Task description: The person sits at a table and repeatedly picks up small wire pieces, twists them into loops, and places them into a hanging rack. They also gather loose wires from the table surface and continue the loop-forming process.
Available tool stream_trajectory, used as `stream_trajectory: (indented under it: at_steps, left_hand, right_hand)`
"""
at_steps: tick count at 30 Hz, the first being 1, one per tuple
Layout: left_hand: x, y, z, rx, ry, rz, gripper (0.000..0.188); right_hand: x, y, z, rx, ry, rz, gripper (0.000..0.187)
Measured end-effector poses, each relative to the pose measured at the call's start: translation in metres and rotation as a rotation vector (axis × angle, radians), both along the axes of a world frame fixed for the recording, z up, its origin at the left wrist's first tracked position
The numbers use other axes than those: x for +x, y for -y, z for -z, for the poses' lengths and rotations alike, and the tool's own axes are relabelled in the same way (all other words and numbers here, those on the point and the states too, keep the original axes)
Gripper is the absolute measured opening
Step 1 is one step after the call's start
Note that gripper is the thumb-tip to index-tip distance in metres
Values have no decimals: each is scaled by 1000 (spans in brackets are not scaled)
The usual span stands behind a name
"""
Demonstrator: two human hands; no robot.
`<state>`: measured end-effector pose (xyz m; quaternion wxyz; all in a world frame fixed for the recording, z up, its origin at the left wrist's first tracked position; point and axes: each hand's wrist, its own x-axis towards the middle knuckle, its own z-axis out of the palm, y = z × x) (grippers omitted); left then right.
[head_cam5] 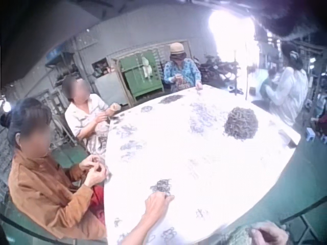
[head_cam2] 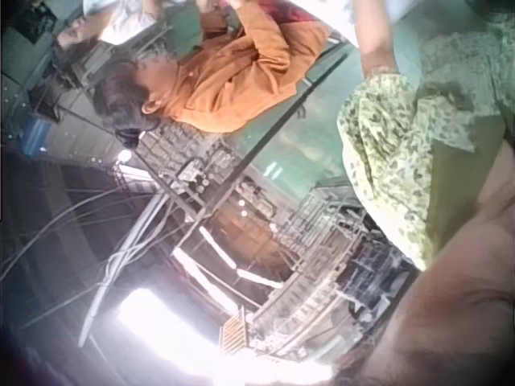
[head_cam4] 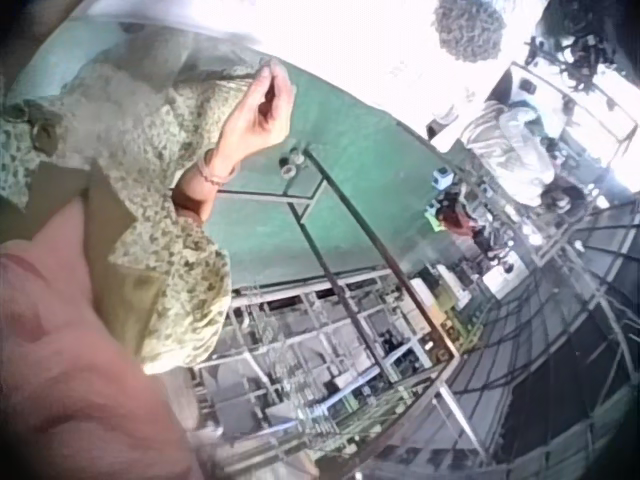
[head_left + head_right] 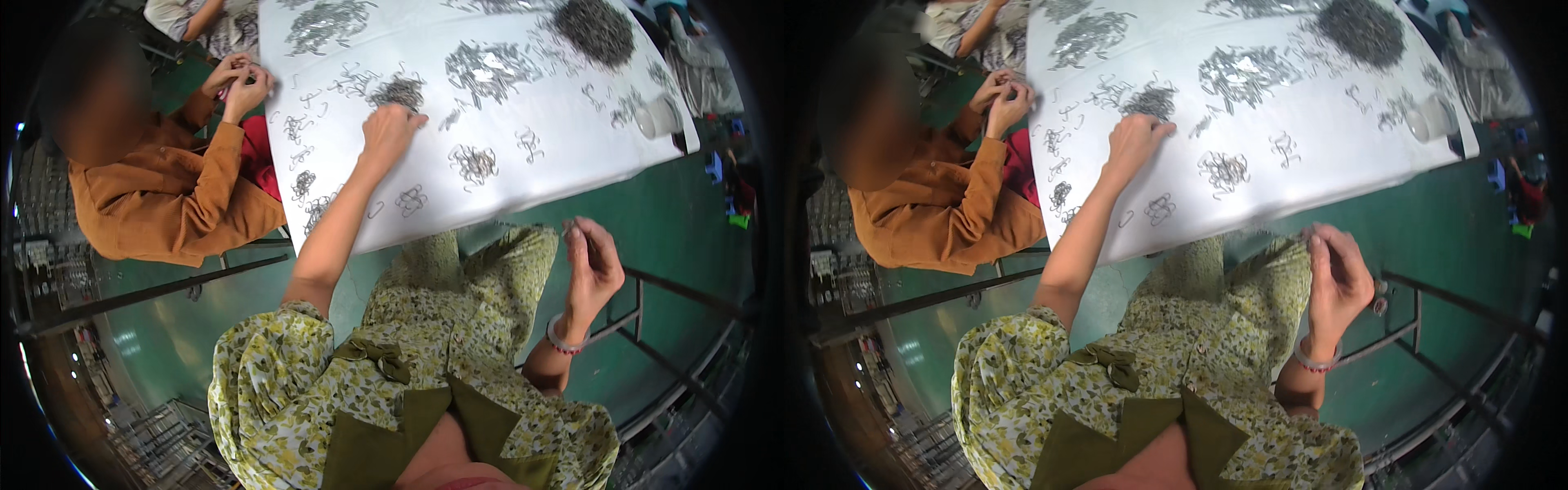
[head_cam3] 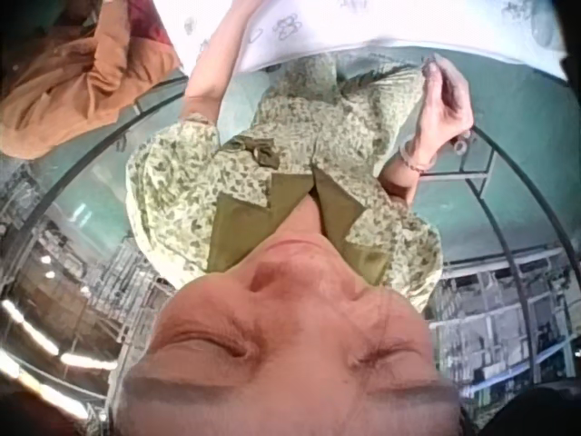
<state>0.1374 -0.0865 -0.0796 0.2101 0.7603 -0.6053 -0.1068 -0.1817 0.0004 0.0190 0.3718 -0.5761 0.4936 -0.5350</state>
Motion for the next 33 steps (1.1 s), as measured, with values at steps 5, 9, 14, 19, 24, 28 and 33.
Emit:
stream_trajectory:
  at_steps: [5,9,14,19,24,28,33]
  left_hand:
    - [-11,2,26,-102,152,32,18]
    - [-14,0,24,-227,149,61,17]
    - [-18,1,-8,-190,-274,58,24]
    - [-83,-24,-57,-36,-1080,191,23]
    - [-140,-57,-84,-8,-1389,490,14]
    - [-161,-58,-81,-176,-1170,552,12]
    - [-170,-55,-71,-397,-1046,531,12]
  right_hand:
    - [2,7,7,-2,68,45,13]
    - [0,13,14,-39,131,51,16]
    - [1,17,13,-35,130,40,18]
    - [3,19,20,-47,155,44,19]
    - [11,14,22,14,161,42,19]
    - [14,11,20,26,152,83,19]
    - [18,9,20,-15,131,130,18]
